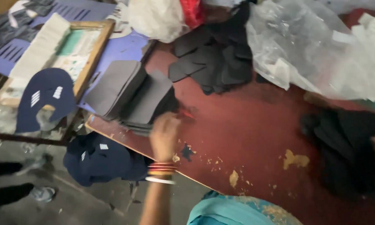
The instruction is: Sorting and stacking black pre-cut fabric components for hat manufacturing.
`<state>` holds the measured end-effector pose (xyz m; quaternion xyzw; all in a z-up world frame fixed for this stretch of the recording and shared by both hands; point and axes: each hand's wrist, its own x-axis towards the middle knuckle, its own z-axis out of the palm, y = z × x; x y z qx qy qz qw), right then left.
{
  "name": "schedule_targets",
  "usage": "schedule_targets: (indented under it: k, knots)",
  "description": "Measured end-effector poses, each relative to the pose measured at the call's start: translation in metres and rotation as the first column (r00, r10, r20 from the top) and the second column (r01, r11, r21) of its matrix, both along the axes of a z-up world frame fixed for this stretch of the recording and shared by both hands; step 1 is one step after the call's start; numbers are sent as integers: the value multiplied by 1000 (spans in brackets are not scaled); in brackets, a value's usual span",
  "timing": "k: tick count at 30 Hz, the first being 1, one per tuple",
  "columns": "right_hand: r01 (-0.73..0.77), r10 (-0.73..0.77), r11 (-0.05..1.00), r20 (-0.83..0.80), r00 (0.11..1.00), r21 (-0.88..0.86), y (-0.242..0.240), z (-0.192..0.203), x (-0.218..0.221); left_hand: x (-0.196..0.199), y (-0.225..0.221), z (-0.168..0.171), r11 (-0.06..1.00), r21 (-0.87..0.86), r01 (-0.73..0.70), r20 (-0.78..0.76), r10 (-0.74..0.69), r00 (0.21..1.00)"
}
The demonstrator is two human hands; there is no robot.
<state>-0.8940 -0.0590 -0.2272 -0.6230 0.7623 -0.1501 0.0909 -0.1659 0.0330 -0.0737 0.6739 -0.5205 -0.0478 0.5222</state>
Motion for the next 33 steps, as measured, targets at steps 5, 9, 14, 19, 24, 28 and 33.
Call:
schedule_targets:
  k: [5, 9, 14, 19, 24, 28, 33]
  knots:
    - [220, -167, 963, -297, 940, 155, 28, 54, 116, -177, -3, -89, 612, 331, 718, -702, -349, 621]
    - [143, -78, 966, -285, 955, 216, 40, 97, 222, -251, 3, -119, 431, 181, 884, -955, -139, 263]
    - [-78, -185, 893, 519, 835, 443, 39, 90, 258, -244, 7, -82, 651, 68, 756, -997, 19, 73]
    - [-334, -201, 775, 710, 675, 537, 41, 105, 276, -227, 13, -77, 707, 25, 707, -1000, 25, 10]
    - [-494, 81, 760, 691, 718, 423, 35, 103, 283, -219, 17, -73, 762, -59, 644, -998, -50, -32]
    - [-469, 437, 840, 170, 883, 273, 37, 215, 316, -186, 7, -33, 817, -24, 576, -973, -151, 173]
    - [-302, 290, 793, 108, 951, 529, 33, 262, 360, -155, -6, 8, 913, 29, 406, -442, -353, 825]
